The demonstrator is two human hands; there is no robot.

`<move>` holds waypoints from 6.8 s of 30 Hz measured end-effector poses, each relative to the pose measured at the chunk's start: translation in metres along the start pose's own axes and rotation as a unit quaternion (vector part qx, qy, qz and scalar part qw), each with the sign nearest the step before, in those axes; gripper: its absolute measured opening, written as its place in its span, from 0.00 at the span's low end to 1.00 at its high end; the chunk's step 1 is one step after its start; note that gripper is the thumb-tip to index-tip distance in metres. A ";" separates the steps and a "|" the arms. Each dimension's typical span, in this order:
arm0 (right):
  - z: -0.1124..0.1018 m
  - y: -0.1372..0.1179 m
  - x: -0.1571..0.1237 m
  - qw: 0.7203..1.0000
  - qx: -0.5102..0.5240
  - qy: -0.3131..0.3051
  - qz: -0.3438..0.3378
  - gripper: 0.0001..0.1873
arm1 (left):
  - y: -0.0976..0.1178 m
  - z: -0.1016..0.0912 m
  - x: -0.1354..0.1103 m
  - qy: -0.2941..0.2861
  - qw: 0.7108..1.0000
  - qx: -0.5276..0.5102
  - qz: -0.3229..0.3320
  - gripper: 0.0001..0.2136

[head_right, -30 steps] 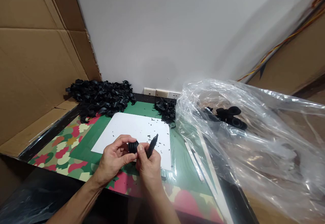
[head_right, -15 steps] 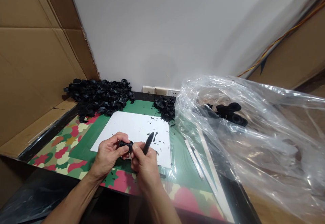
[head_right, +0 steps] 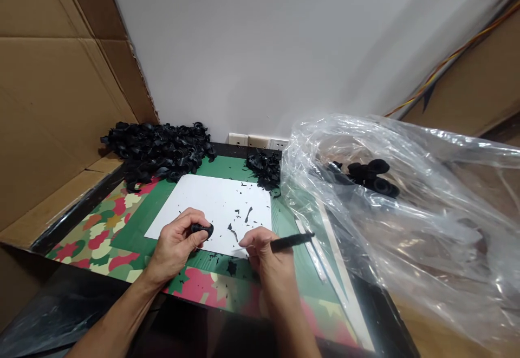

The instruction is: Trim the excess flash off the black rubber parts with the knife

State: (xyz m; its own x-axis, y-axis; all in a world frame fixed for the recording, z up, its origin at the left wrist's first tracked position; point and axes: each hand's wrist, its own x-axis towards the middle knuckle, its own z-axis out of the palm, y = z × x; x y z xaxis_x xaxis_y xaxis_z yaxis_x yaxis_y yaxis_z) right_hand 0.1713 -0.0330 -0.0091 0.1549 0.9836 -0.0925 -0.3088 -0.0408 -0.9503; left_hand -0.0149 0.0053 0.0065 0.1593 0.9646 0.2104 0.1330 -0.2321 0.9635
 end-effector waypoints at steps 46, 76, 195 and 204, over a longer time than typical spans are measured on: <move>0.030 0.004 -0.011 0.965 0.191 -0.148 0.107 0.20 | 0.003 0.001 0.006 0.020 1.000 0.012 0.001 0.03; 0.034 0.005 0.004 0.997 -0.045 -0.049 0.051 0.20 | -0.003 0.006 0.000 0.033 0.999 0.001 0.013 0.05; 0.030 0.014 0.002 0.974 -0.037 -0.061 -0.214 0.07 | 0.002 0.008 -0.005 0.011 1.000 -0.001 -0.028 0.01; 0.035 0.008 0.004 0.982 -0.040 -0.046 -0.178 0.11 | 0.005 0.011 -0.006 0.013 0.997 0.065 0.028 0.03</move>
State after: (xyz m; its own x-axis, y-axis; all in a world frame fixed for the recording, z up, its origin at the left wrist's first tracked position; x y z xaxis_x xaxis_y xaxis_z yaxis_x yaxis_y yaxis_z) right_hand 0.1366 -0.0231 -0.0071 0.1536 0.9498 0.2726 -0.1749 0.2976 -0.9385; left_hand -0.0048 -0.0027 0.0084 0.1455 0.9523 0.2682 0.2498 -0.2976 0.9214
